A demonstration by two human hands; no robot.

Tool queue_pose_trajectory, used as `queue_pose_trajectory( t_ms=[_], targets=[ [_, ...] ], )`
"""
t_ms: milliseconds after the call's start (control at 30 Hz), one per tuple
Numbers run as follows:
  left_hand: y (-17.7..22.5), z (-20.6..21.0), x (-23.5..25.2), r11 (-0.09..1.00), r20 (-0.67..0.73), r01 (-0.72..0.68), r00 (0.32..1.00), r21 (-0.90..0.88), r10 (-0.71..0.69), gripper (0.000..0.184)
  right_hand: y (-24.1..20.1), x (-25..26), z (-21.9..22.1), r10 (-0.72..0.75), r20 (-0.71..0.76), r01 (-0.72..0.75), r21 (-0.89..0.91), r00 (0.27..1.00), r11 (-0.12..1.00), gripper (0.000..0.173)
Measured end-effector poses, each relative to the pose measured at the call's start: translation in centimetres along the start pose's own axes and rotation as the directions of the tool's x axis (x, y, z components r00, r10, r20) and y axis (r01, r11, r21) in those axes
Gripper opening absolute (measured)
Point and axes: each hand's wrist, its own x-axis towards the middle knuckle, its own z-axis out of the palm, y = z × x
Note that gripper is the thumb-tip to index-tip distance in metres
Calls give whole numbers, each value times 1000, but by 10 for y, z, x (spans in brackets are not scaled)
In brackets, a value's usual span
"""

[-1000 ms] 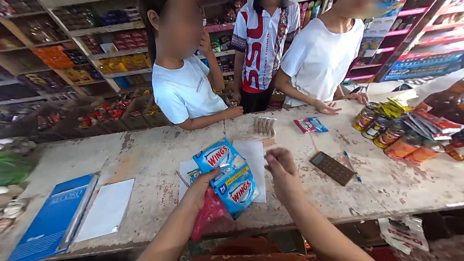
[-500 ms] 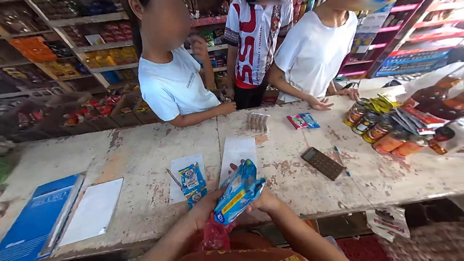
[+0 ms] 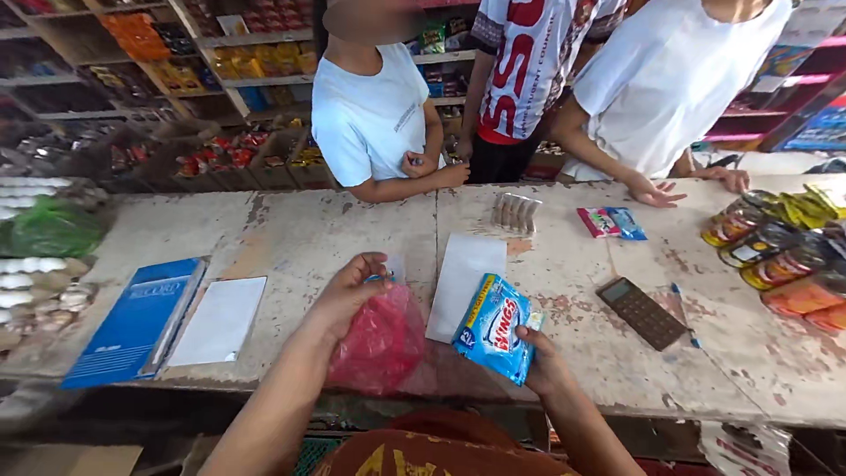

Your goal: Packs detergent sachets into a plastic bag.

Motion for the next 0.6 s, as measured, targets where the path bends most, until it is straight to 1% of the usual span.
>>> queue_pose_trajectory(
  t_ms=[67,133,167,200,233,267,300,333,367,433,500,533,567,600],
  targets=[
    [8,-4,3,998,-3,2,1000,-70,-2,58,-10,-4,13,29,40,-26,-75,999,997,58],
    [10,-2,8,999,7,-15,1000,-50,15,64,-14,-9,33,107,122,-89,-139,987,986,48],
    [9,0,12,999,2,-34,999,12,34,61,-12,-9,43,166,161,-136,-185,973,973,43],
    [6,0,18,990,-11,-60,998,128,62,56,-10,-7,55,231,185,-184,-240,955,953,36],
    [1,-4,25,952,-29,-81,995,294,93,46,-5,-3,65,290,199,-229,-281,936,932,30],
    [-8,-12,34,876,-47,-81,992,476,117,36,3,2,73,340,198,-272,-305,919,913,27],
    [-20,-24,40,786,-59,-64,990,615,127,31,12,6,78,377,167,-315,-310,911,897,27],
    [-34,-39,42,726,-61,-58,989,685,136,37,20,9,80,397,111,-351,-298,911,888,27],
    [-46,-54,40,708,-49,-70,988,703,147,47,28,14,81,398,44,-370,-288,916,883,28],
    [-57,-74,21,719,5,-106,990,687,140,69,37,21,77,365,-78,-372,-280,928,885,33],
    [-64,-74,-9,732,37,-92,995,675,91,90,39,21,74,326,-151,-356,-279,933,892,34],
    [-69,-71,-19,722,27,-71,997,689,73,94,38,21,76,304,-173,-344,-285,937,895,34],
    [-75,-69,-25,703,-8,-45,997,710,71,90,37,22,80,278,-184,-322,-294,943,900,35],
    [-80,-68,-27,686,-66,-5,995,727,78,82,35,23,86,249,-175,-293,-301,953,908,37]
  ],
)
